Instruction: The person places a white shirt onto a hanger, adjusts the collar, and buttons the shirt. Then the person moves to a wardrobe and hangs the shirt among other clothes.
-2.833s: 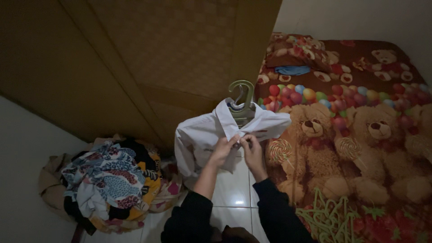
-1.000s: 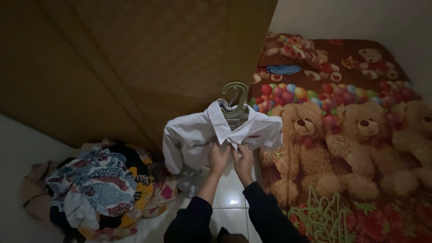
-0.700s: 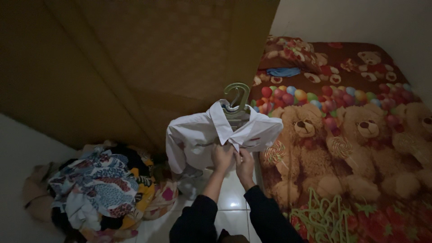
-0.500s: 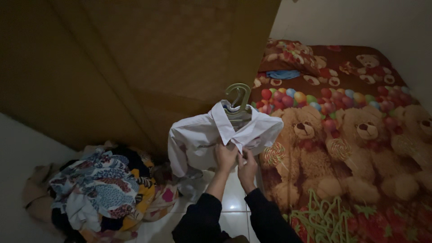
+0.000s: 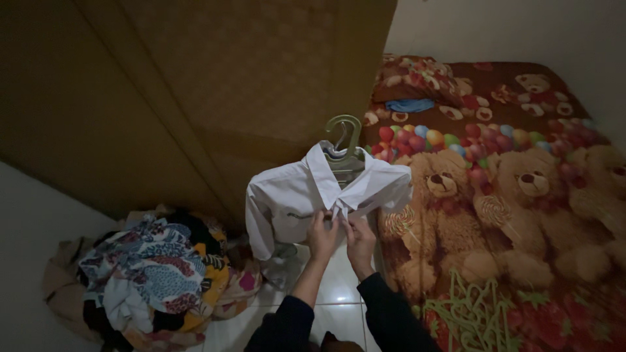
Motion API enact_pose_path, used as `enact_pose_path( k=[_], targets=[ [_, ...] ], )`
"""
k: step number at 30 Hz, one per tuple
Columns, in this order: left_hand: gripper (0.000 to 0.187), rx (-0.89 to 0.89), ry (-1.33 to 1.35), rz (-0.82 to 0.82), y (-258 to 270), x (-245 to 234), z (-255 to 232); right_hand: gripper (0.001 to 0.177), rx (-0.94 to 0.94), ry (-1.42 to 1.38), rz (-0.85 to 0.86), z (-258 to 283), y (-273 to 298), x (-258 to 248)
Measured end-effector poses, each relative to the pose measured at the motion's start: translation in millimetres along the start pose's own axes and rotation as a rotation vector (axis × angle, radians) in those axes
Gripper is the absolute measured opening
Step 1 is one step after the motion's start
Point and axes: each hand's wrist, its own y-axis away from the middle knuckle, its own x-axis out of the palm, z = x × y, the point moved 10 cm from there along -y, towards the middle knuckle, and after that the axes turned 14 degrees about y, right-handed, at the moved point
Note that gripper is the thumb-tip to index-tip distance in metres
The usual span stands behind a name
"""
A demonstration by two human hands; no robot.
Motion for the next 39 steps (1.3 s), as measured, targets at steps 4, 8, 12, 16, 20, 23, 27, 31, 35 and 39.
enact_pose_path(
  k=[4,8,12,16,20,23,27,31,35,39],
  targets=[
    [0.021,-0.034,0.106,0.04,3.0,-12.9,-20.4,0.013,0.035,0.008,0.012,11.8,3.3,-6.8],
    [0.018,-0.074,0.01,0.075,-1.2,-18.9,-25.2,0.013,-0.024,-0.012,-0.052,31.9,8.4,-14.7],
    [0.016,-0.039,-0.042,0.069,-0.3,-23.9,-31.9,0.013,-0.054,0.054,-0.107,46.5,12.2,-16.6],
    [0.015,-0.015,-0.039,0.107,2.9,-24.5,-43.2,0.014,-0.019,0.022,-0.089,53.1,11.2,-19.4],
    [0.018,0.039,0.158,0.157,1.2,-32.4,-56.5,0.012,0.024,0.004,-0.021,55.2,12.2,-11.5],
    [0.018,0.018,0.285,0.168,2.8,-40.3,-59.4,0.015,-0.093,0.027,-0.039,64.9,11.0,-9.6],
    [0.013,0.014,0.284,0.163,-5.1,-46.8,-66.2,0.014,-0.05,-0.01,0.002,59.4,11.8,-4.1],
    [0.01,-0.038,0.331,0.12,-13.6,-55.2,-63.6,0.012,-0.056,0.013,0.015,60.3,11.5,1.6],
    [0.01,-0.096,0.397,0.125,-12.6,-53.3,-50.5,0.012,-0.093,-0.017,0.051,62.9,9.0,2.5],
    [0.017,-0.266,0.454,0.092,-4.4,-45.4,-17.8,0.014,-0.01,-0.03,0.038,50.4,9.3,-0.6]
  ],
)
